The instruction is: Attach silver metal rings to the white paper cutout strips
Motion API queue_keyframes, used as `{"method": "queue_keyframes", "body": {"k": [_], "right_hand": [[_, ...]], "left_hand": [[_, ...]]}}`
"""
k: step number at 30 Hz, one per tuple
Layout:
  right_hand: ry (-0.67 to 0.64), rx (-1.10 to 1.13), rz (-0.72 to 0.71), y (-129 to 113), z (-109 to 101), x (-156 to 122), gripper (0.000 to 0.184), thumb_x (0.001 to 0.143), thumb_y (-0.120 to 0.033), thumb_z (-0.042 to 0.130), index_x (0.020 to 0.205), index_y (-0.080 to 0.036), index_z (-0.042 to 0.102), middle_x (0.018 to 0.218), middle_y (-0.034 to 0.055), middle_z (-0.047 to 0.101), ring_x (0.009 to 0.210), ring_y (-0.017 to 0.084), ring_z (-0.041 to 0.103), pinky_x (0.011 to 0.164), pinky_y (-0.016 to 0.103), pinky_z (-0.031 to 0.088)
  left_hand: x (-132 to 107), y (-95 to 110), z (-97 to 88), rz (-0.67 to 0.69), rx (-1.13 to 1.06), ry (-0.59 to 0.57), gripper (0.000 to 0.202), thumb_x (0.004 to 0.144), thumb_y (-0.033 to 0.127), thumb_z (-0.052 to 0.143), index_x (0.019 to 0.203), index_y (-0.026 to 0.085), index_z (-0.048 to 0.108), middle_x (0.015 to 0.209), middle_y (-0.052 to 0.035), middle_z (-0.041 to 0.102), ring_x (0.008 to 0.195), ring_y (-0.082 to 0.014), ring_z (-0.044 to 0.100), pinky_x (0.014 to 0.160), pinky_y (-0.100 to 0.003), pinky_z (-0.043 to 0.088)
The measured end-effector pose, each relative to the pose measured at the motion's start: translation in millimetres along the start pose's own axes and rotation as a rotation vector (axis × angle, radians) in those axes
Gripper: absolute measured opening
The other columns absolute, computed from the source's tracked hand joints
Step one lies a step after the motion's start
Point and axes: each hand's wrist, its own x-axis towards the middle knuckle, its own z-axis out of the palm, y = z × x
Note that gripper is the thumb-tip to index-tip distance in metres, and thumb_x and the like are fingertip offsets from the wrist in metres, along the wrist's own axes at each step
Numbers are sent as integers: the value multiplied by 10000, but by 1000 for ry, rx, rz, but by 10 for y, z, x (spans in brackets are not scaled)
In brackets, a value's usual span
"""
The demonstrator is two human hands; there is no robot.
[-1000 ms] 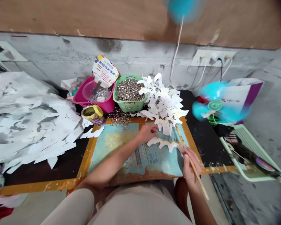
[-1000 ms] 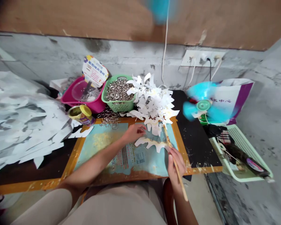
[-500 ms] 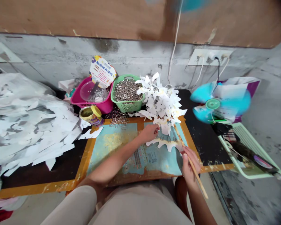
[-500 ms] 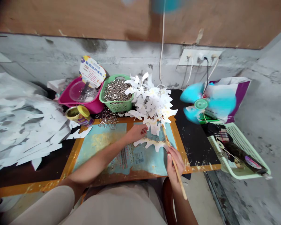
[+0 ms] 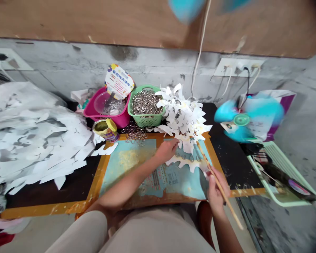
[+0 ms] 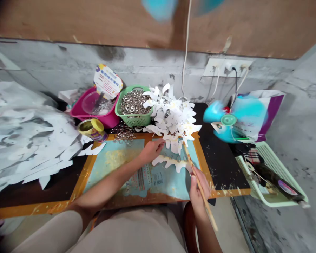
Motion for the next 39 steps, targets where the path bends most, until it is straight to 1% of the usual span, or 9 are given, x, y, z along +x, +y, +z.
{"method": "queue_keyframes", "body": {"k": [3,6,14,18,23,27,31,35,39], "right_hand": [[107,201,120,-180,111,170,259,914,-362,627,1089,-172,646,907,87,715,723,209,712,685,359,577],[80,424,107,-461,402,465,188,890,-343,668,977,-180,634,759,41,685,660,200,699,639,339,571],[-423,636,-181,-1664,1682,1094,191,927,-369,609,881,-186,642,728,18,677,619,142,650,556,256,542],[-502,481,-331,-1913,1928,1327,232,916,-365,622,788,-174,652,634,-7,625,550,104,591,488,198,461],[-366,424,-160,-1325,1440,1380,209,883,-379,666,907,-174,697,733,14,681,567,122,636,516,233,514],[-261,347,24,-684,743,1033,189,825,-348,739,904,-176,740,761,48,725,606,174,673,569,310,571],[-254,273,161,-322,245,548,176,851,-342,708,896,-175,740,802,77,759,638,229,719,602,360,613],[-251,138,170,-243,71,232,177,873,-342,682,907,-178,738,790,73,765,658,235,737,624,348,630],[-281,88,143,-243,39,139,187,876,-324,679,983,-177,726,865,77,769,671,215,744,604,304,627]], "left_hand": [[-290,-65,-163,-16,-5,77,267,905,151,501,1142,182,621,1000,-63,733,877,-168,688,823,-274,524],[-684,-244,-365,-69,16,165,205,878,151,537,1045,193,649,947,-42,730,832,-154,683,765,-250,531],[-1650,-885,-1058,-342,139,525,160,852,182,551,954,172,674,852,-53,714,745,-163,661,714,-281,538],[-2002,-992,-1230,-373,153,577,216,901,284,524,1007,177,678,876,-65,709,711,-170,648,686,-298,542],[-2059,-913,-963,-204,137,467,198,926,292,520,991,205,685,980,-80,724,900,-215,694,817,-357,581],[-1725,-609,-546,50,107,243,216,938,227,516,1078,213,680,1102,-86,710,1036,-222,668,918,-377,572],[-1272,-283,-221,253,177,33,274,948,181,505,1188,174,636,1233,-114,666,1167,-229,614,1022,-391,519],[-990,-139,-1,334,331,-86,289,954,182,507,1221,142,609,1291,-141,635,1194,-245,598,1058,-400,479],[-939,-144,143,330,441,-120,249,963,187,493,1173,121,609,1227,-143,654,1137,-249,620,1026,-382,485]]}}
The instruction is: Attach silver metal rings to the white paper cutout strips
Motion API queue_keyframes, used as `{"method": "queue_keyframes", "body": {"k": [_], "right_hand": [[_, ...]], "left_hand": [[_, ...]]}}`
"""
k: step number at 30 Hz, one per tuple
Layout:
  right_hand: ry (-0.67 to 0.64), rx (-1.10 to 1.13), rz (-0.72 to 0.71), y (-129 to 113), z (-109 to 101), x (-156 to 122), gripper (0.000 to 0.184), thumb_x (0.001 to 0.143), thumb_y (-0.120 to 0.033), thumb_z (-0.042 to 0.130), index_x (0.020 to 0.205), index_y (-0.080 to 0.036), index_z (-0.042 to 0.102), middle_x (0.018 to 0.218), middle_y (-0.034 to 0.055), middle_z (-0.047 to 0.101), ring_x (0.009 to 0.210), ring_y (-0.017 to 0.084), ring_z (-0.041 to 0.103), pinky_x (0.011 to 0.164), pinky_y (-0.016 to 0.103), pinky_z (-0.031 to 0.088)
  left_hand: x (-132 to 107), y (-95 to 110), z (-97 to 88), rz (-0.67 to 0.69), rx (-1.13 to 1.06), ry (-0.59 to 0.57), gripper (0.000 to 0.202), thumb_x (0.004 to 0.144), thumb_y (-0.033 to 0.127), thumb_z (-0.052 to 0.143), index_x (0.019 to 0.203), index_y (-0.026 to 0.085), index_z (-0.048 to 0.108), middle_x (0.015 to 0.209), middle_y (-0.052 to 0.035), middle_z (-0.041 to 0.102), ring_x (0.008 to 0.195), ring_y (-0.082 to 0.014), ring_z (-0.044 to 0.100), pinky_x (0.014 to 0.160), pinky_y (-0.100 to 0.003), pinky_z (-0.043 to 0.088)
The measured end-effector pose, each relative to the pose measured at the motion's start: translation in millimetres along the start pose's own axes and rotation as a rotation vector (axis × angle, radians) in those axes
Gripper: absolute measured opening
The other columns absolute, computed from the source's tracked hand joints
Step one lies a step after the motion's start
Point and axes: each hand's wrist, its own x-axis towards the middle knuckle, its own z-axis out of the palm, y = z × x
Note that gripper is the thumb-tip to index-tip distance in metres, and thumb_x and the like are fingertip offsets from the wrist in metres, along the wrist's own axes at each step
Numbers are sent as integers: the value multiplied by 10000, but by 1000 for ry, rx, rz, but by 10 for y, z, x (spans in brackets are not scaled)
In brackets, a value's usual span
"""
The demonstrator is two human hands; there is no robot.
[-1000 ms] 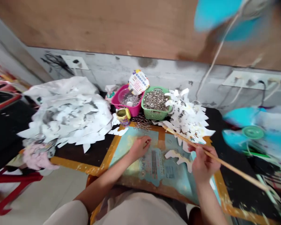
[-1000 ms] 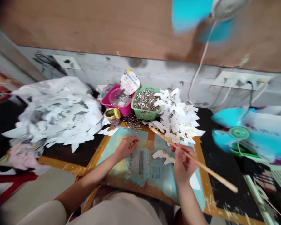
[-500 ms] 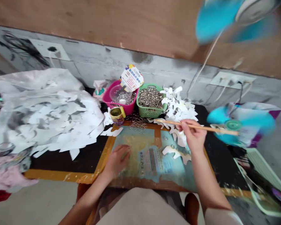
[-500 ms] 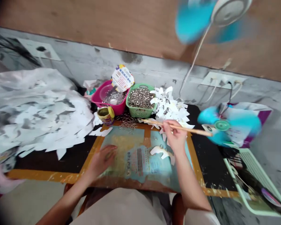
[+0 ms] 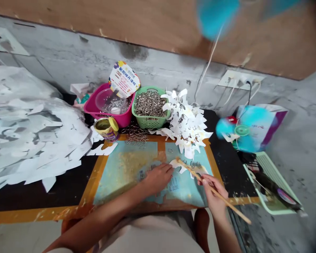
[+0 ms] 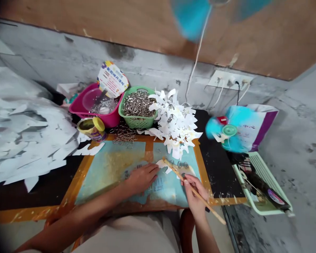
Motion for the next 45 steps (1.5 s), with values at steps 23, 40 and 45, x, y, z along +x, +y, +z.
{"method": "queue_keyframes", "body": {"k": [23,40,45], "right_hand": [[-426,-34,-215,381,-418,92,208,850,-157,678,1021,-254,746,1051,81,753,966,241,729,853,359,613],[283,514,90,252,-807,253,203,664,-333,815,783,-183,750,741,37,726,534,167,681,532,310,604],[280,643,26,-385,-298,869,230,637,-314,834,710,-179,663,582,-9,665,446,145,616,436,259,532]], "left_hand": [[-29,4,36,3,46,50,254,931,108,531,1175,105,602,1201,-134,670,1133,-234,626,1018,-375,502],[1,58,43,-38,45,-33,250,910,108,516,1138,139,613,1125,-134,636,1040,-244,623,935,-382,510],[-25,155,-56,-18,55,24,339,938,146,492,1272,108,532,1071,-131,673,1052,-247,610,910,-374,493]]}}
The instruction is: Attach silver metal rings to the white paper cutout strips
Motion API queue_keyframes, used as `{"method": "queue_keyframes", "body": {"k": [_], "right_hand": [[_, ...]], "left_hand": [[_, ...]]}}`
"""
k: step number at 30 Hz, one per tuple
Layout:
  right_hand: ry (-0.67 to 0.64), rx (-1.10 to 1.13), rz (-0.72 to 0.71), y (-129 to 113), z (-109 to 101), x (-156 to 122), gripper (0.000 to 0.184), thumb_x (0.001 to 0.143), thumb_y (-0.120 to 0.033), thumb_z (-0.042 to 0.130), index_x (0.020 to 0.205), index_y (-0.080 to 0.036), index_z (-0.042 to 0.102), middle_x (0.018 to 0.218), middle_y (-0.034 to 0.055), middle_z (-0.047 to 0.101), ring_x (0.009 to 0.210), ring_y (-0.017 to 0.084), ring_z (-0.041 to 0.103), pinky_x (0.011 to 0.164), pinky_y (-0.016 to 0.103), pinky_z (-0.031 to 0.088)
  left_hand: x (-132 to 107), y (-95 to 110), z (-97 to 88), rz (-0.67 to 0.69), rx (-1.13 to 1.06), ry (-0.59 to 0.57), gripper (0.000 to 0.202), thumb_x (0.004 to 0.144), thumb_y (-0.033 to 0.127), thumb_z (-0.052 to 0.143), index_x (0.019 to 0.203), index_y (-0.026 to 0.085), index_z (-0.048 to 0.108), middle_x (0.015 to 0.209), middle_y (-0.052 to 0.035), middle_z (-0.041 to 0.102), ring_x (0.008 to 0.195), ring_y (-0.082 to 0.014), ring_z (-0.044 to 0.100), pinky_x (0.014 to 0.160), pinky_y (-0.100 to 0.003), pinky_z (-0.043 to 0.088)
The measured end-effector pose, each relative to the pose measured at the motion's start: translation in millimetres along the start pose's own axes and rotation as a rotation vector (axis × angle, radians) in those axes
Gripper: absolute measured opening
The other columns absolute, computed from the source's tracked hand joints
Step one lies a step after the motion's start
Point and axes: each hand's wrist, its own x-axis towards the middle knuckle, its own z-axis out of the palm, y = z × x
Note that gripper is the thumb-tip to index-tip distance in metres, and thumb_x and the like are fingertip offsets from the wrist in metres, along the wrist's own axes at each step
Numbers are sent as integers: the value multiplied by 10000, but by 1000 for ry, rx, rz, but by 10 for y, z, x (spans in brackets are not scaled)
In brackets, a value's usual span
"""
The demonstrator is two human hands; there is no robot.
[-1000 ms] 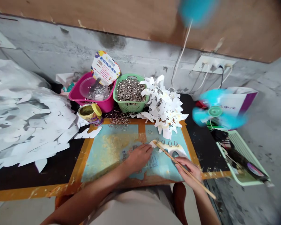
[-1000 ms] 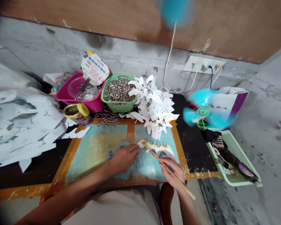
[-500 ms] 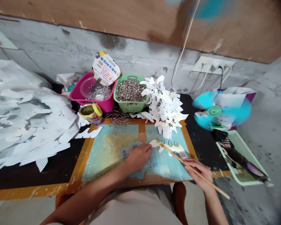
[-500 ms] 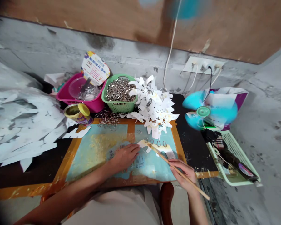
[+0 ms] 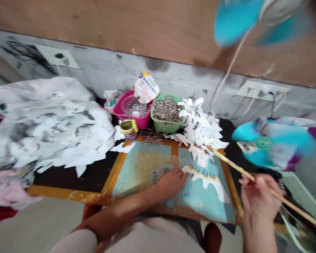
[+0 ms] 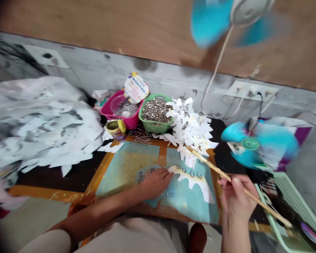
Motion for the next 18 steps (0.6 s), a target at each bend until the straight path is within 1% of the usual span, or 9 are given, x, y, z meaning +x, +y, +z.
{"method": "queue_keyframes", "body": {"k": [2,4,6,9,11,12,14,16,18], "right_hand": [[-126,29,-10,-3,587,94,248,667,-316,829,646,-179,623,484,-38,599,394,129,569,440,255,508],[-229,0,-55,11,1244,116,277,703,-305,821,613,-179,591,468,-44,584,389,118,556,439,239,478],[-440,-48,-58,32,1915,90,299,771,-347,775,618,-188,572,476,-44,587,368,105,525,400,221,426],[-761,-172,-178,101,2844,7,283,854,-401,679,681,-196,587,542,-18,628,444,125,580,459,237,451],[-888,-348,-346,197,3361,-74,300,875,-364,638,639,-195,562,550,-2,627,507,138,600,549,261,477],[-921,-464,-418,262,3577,-127,306,862,-326,644,606,-195,543,560,9,631,559,152,619,608,277,487],[-1008,-654,-498,417,3909,-254,286,814,-250,672,571,-188,533,586,27,644,641,176,642,705,301,485],[-1133,-698,-497,582,4106,-391,286,801,-230,662,549,-169,538,587,22,640,667,164,643,743,289,467],[-1196,-678,-480,719,4191,-499,343,859,-296,561,560,-129,572,588,-14,611,679,113,646,771,255,442]], "left_hand": [[-53,2,-70,4,16,48,326,959,189,480,1272,112,528,1053,-124,681,1047,-248,606,870,-377,497],[-151,-45,-156,-27,25,110,273,971,225,476,1213,137,565,1047,-114,682,1032,-246,602,849,-383,498],[-311,-161,-256,-114,20,193,206,968,239,484,1108,155,611,1021,-101,684,995,-237,605,846,-378,504],[-686,-486,-423,-308,36,360,153,942,205,515,1016,156,640,1010,-97,683,970,-225,608,864,-358,514],[-1009,-779,-543,-468,135,481,142,925,175,524,991,160,650,1011,-94,684,957,-219,610,881,-353,518],[-1179,-935,-605,-558,212,531,134,921,179,524,955,169,654,1000,-90,683,933,-219,613,859,-350,526],[-1496,-1238,-735,-684,279,589,176,941,191,486,957,143,654,987,-131,671,914,-251,608,819,-385,533],[-1735,-1506,-869,-779,327,627,228,959,215,451,1026,115,644,1037,-178,653,966,-290,602,856,-444,523],[-1857,-1728,-995,-828,355,632,261,952,234,466,1123,112,620,1156,-203,623,1041,-308,591,908,-469,505]]}}
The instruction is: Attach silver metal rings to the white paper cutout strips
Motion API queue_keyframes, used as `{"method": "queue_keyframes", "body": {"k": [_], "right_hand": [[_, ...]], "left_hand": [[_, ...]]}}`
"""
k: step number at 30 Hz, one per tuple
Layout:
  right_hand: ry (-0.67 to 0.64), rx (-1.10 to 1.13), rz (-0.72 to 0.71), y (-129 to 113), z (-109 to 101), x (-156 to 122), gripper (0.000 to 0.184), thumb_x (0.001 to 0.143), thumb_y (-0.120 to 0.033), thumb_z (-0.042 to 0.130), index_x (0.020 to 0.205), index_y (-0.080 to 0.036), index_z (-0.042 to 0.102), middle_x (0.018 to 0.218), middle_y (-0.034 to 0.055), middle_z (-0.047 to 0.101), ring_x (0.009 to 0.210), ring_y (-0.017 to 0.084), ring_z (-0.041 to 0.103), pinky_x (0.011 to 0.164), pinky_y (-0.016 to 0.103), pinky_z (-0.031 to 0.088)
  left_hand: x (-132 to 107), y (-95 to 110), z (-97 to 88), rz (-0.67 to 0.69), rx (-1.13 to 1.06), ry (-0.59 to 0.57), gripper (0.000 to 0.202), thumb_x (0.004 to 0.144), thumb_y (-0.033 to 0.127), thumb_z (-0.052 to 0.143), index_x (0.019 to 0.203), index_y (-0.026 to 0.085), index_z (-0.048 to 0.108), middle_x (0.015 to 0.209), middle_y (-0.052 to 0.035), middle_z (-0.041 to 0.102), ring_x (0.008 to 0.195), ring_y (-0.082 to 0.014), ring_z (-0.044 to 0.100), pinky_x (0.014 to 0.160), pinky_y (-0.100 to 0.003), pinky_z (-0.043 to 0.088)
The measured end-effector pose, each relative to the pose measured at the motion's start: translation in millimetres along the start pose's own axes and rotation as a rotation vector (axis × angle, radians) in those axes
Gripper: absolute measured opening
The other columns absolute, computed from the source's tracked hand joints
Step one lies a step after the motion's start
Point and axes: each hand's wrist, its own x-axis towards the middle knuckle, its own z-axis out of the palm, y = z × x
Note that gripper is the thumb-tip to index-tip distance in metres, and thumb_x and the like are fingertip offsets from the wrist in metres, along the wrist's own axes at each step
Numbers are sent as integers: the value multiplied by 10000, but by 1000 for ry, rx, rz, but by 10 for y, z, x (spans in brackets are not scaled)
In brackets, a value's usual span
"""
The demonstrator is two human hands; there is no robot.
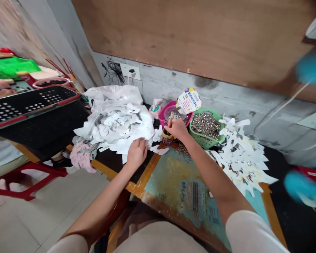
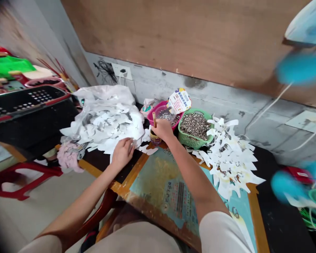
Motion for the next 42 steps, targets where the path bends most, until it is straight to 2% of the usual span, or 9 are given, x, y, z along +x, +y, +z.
{"method": "queue_keyframes", "body": {"k": [3,6,11,17,24,31,36,39,42], "right_hand": [[18,23,3,42,95,-5,413,897,-383,494,595,-123,605,589,-31,597,651,87,637,759,236,444],[129,77,57,112,-19,-30,356,874,-377,613,582,-177,569,547,8,613,568,138,613,645,263,486],[344,527,279,260,-365,-190,349,846,-437,651,617,-191,557,463,-17,582,388,109,543,412,220,462],[540,896,501,507,-655,-641,370,734,-443,773,620,-188,531,431,-54,555,332,55,471,302,142,388],[621,1167,737,743,-753,-1469,453,579,-407,882,636,-191,488,410,-97,484,322,28,381,290,122,298],[634,1256,705,700,-674,-2278,387,670,-401,839,677,-191,515,494,-106,437,372,28,372,336,149,305],[653,1206,694,639,-564,-2588,324,691,-400,829,748,-184,594,593,-69,553,412,41,473,377,152,383],[601,1125,732,606,-479,-2690,294,706,-377,816,897,-199,681,614,-47,612,432,83,550,396,188,452],[562,1065,742,580,-383,-2739,273,695,-372,821,867,-188,719,641,-16,659,448,107,587,408,218,497]], "left_hand": [[248,-155,34,38,104,-133,336,932,237,501,1241,125,574,1304,-199,570,1132,-306,575,964,-443,476],[459,-169,117,57,151,-260,229,928,214,494,1078,139,651,1053,-153,674,960,-275,642,862,-392,498],[519,-38,75,-24,174,-206,273,973,178,381,934,121,645,845,-145,648,822,-278,647,752,-396,492],[31,333,-141,34,110,-127,217,970,147,384,997,149,600,1169,-175,622,1006,-267,638,875,-404,526],[-704,804,-140,213,-113,-136,204,958,103,395,1034,156,577,1151,-159,669,1142,-253,636,981,-421,552],[-1237,1446,-222,429,-350,-357,303,932,69,393,1204,108,522,1144,-162,701,1070,-236,668,968,-392,558],[-1294,1520,-320,617,-516,-545,313,941,127,419,1244,91,491,1216,-182,669,1144,-251,633,1073,-438,467],[-1288,1451,-362,537,-594,-545,356,968,359,481,1223,111,497,1097,-160,694,1040,-260,655,960,-418,529],[-1221,1331,-318,247,-514,-402,295,979,343,443,1187,153,531,969,-124,680,887,-242,651,782,-371,553]]}}
